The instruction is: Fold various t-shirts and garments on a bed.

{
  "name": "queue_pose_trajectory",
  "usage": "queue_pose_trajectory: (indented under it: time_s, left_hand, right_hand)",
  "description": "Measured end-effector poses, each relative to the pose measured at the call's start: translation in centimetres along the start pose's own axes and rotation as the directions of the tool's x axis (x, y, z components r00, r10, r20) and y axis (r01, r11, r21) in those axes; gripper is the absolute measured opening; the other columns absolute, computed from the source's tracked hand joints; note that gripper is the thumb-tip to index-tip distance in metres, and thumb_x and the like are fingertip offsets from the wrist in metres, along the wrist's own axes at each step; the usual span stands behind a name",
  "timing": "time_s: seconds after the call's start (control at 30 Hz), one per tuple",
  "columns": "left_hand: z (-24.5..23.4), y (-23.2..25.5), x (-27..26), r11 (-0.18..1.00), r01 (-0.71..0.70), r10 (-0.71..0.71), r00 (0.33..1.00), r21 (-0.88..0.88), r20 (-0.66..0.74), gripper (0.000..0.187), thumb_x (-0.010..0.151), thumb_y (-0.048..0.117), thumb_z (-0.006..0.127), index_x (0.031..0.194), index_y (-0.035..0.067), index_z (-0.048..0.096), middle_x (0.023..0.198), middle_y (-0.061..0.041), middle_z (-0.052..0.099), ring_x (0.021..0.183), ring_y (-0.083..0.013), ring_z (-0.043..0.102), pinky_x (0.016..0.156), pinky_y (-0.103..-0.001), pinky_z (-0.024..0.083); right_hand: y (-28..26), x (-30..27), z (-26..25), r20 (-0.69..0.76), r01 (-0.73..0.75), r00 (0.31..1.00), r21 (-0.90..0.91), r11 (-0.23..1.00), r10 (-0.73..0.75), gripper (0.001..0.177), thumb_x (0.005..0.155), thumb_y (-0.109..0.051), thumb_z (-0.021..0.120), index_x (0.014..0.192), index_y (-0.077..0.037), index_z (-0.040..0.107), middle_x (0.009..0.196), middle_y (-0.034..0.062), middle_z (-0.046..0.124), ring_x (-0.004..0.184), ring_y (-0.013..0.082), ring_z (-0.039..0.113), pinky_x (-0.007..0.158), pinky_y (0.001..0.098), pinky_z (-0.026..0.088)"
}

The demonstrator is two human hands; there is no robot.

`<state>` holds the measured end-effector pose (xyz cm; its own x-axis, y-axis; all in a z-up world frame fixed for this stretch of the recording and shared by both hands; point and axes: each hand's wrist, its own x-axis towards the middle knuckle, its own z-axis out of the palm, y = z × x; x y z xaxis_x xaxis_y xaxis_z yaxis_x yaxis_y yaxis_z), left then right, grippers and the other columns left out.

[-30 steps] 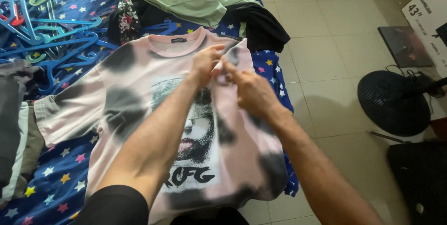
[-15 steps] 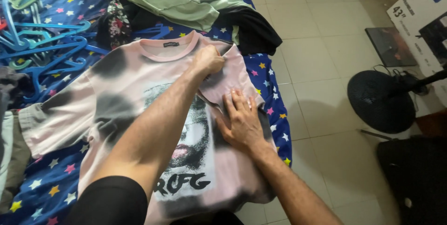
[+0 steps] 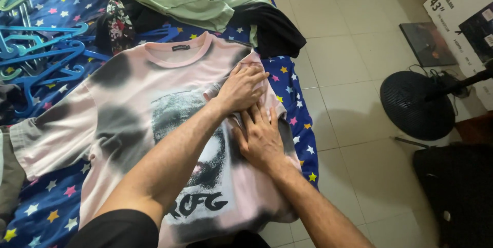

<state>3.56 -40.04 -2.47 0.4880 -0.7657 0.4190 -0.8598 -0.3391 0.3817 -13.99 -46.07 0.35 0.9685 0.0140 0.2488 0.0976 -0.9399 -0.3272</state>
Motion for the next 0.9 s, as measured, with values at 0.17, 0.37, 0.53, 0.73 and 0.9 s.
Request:
queue_pose_trajectory:
  time_s: [0.17,0.37,0.53,0.73,0.9]
  left_hand:
    - [1.8,-2.7,-0.8,0.995,-0.071,0.064,0.993,0.069,0.096,0.055,0.097,0.021,0.05,0.15,0.008,0.049,0.153,-0.014,0.05,0.146,-0.028,0.041,0.121,-0.055,0.02]
    - [0.3,-0.9,-0.7,0.997,-0.026,0.012,0.985,0.078,0.175,0.06,0.1,0.031,0.045,0.153,0.004,0.039,0.16,-0.016,0.04,0.153,-0.0274,0.028,0.124,-0.056,0.011]
    - [1.7,-1.7,-0.9,0.975,-0.023,-0.032,0.97,0.22,0.242,0.063,0.098,0.034,0.044,0.153,0.004,0.036,0.165,-0.016,0.034,0.156,-0.0276,0.022,0.123,-0.059,0.006]
    - [1.0,-2.1,-0.4,0.983,0.025,-0.06,0.98,0.183,0.191,0.069,0.1,0.039,0.04,0.159,0.005,0.029,0.169,-0.014,0.027,0.157,-0.0257,0.017,0.124,-0.06,0.005]
    - [-2.8,-2.0,0.4,0.972,0.066,-0.145,0.924,0.224,0.354,0.081,0.095,0.058,0.042,0.161,0.016,0.025,0.169,-0.009,0.02,0.158,-0.026,0.011,0.124,-0.059,0.004]
  right_hand:
    - [-0.3,-0.4,-0.1,-0.087,0.024,0.996,-0.12,0.993,-0.034,0.063,0.095,-0.035,0.054,0.142,0.007,0.053,0.148,0.0325,0.048,0.141,0.0426,0.042,0.115,0.0582,0.026]
    - [0.6,6.0,-4.2,-0.019,-0.429,0.891,0.293,0.855,0.454,0.027,0.097,-0.017,0.049,0.11,-0.007,0.071,0.116,0.018,0.071,0.114,0.0339,0.066,0.103,0.0404,0.05]
    - [5.6,8.4,3.2,-0.373,-0.226,0.875,0.252,0.941,0.31,0.036,0.102,-0.015,0.048,0.13,0.001,0.064,0.133,0.0245,0.061,0.128,0.0409,0.054,0.111,0.0463,0.041]
    - [5.2,7.4,4.7,-0.175,-0.425,0.874,0.181,0.887,0.454,0.052,0.105,-0.028,0.037,0.149,-0.002,0.048,0.156,0.0218,0.044,0.149,0.0383,0.034,0.122,0.0529,0.019]
    - [5.6,6.2,4.6,-0.154,-0.384,0.917,-0.096,0.918,0.368,0.055,0.104,-0.03,0.038,0.152,-0.004,0.045,0.163,0.0203,0.038,0.154,0.0363,0.029,0.123,0.0579,0.017]
